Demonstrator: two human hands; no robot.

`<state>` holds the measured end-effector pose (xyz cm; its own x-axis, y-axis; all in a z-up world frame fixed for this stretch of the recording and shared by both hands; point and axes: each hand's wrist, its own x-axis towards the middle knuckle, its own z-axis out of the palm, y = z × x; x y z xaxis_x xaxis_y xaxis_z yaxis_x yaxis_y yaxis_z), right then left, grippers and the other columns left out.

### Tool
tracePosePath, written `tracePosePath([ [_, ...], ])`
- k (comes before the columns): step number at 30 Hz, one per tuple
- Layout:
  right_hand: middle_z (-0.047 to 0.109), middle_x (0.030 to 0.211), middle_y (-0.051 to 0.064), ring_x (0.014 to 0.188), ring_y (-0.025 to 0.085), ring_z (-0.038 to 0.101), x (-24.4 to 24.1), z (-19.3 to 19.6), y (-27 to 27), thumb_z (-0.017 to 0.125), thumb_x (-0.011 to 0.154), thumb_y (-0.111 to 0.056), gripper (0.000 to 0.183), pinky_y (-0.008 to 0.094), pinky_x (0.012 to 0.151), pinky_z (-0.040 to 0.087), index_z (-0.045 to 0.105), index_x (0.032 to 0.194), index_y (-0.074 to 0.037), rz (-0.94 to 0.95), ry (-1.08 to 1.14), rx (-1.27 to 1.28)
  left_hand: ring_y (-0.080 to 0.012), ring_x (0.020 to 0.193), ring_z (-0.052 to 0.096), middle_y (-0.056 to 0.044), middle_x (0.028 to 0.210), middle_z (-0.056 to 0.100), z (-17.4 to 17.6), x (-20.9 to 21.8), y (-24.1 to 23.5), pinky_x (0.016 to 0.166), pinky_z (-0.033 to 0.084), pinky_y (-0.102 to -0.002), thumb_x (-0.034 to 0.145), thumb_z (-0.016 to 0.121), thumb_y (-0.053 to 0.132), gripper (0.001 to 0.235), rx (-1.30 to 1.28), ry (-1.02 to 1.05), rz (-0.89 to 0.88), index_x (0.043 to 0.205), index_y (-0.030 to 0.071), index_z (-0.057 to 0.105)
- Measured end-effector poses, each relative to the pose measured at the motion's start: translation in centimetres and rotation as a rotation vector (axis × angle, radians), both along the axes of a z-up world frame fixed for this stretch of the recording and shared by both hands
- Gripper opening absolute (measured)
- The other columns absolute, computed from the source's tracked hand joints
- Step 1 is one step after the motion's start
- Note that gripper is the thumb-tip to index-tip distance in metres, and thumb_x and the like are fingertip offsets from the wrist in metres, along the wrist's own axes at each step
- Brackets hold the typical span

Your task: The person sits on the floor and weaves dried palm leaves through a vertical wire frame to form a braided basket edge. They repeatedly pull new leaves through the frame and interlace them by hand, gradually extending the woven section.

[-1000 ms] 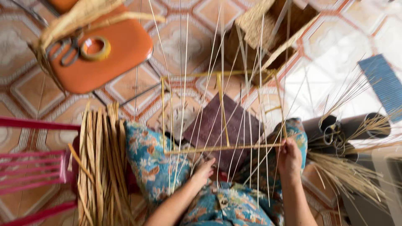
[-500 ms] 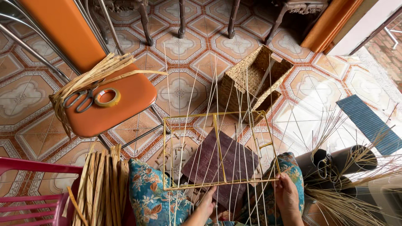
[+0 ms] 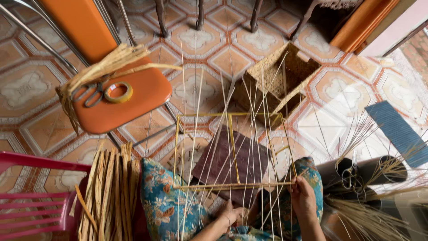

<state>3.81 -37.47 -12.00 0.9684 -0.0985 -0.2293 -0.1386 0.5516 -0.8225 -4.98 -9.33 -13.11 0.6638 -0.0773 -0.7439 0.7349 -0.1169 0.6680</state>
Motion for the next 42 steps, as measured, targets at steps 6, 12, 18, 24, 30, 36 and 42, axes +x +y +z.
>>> tracePosePath([
  [6, 0.058, 0.08, 0.0, 0.073, 0.01, 0.05, -0.6, 0.3, -1.0, 0.058, 0.108, -0.016, 0.019, 0.028, 0.07, 0.043, 0.064, 0.094, -0.007, 0.042, -0.029, -0.083, -0.0224, 0.118, 0.065, -0.013, 0.132, 0.067, 0.7, -6.9, 5.5, 0.099, 0.051, -0.035, 0.102, 0.064, 0.025, 0.043, -0.124, -0.437, -0.494, 0.14, 0.006, 0.057],
  [12, 0.066, 0.089, -0.001, 0.08, 0.009, 0.057, -0.8, 1.9, -1.3, 0.06, 0.103, -0.017, 0.01, 0.031, 0.075, 0.048, 0.065, 0.097, -0.012, -0.005, 0.078, -0.024, -0.0268, 0.102, 0.076, -0.014, 0.119, 0.08, 10.7, -10.0, 16.1, 0.083, 0.066, -0.037, 0.106, 0.061, 0.019, 0.022, -0.35, -0.518, -0.002, 0.116, 0.007, 0.076],
  [18, 0.065, 0.087, 0.0, 0.073, 0.01, 0.055, -1.4, 3.5, -1.2, 0.061, 0.108, -0.019, 0.015, 0.032, 0.076, 0.051, 0.066, 0.098, -0.01, 0.047, 0.112, -0.088, -0.0277, 0.121, 0.065, -0.019, 0.141, 0.061, 9.5, -5.4, 18.3, 0.098, 0.056, -0.042, 0.107, 0.049, 0.029, 0.044, 0.503, -0.693, 0.423, 0.147, 0.011, 0.05],
  [24, 0.067, 0.084, 0.006, 0.07, 0.015, 0.064, -1.5, 5.1, -1.3, 0.056, 0.111, -0.017, 0.02, 0.035, 0.073, 0.06, 0.068, 0.101, -0.004, 0.075, 0.075, -0.227, -0.0249, 0.118, 0.067, -0.015, 0.128, 0.071, 5.4, -4.9, 14.3, 0.095, 0.055, -0.04, 0.111, 0.034, 0.042, 0.049, 0.321, -0.556, 0.542, 0.132, 0.01, 0.065],
  [30, 0.068, 0.09, 0.011, 0.07, 0.015, 0.063, -2.3, 4.8, -2.3, 0.054, 0.118, -0.012, 0.023, 0.032, 0.07, 0.058, 0.067, 0.108, 0.004, 0.098, 0.014, -0.349, -0.0211, 0.099, 0.068, -0.013, 0.11, 0.074, 5.8, -7.3, 13.7, 0.083, 0.054, -0.033, 0.112, 0.042, 0.038, 0.044, 0.312, -0.605, 0.57, 0.125, 0.004, 0.067],
  [36, 0.073, 0.104, 0.016, 0.069, 0.014, 0.061, -2.0, 5.1, -2.1, 0.053, 0.121, -0.011, 0.024, 0.027, 0.068, 0.053, 0.066, 0.11, 0.007, 0.117, -0.015, -0.353, -0.0222, 0.084, 0.069, -0.017, 0.097, 0.072, 5.3, -6.7, 15.1, 0.072, 0.055, -0.031, 0.108, 0.057, 0.025, 0.031, 0.319, -0.504, 0.62, 0.13, 0.008, 0.068],
  [42, 0.072, 0.111, 0.015, 0.076, 0.014, 0.066, -2.0, 5.9, -2.7, 0.056, 0.119, -0.003, 0.019, 0.029, 0.073, 0.06, 0.066, 0.129, 0.009, 0.036, 0.0, -0.458, -0.0188, 0.097, 0.073, -0.008, 0.113, 0.072, -1.3, -9.3, 27.3, 0.078, 0.063, -0.029, 0.103, 0.057, 0.013, 0.019, 0.95, -0.594, 0.84, 0.12, 0.011, 0.066],
])
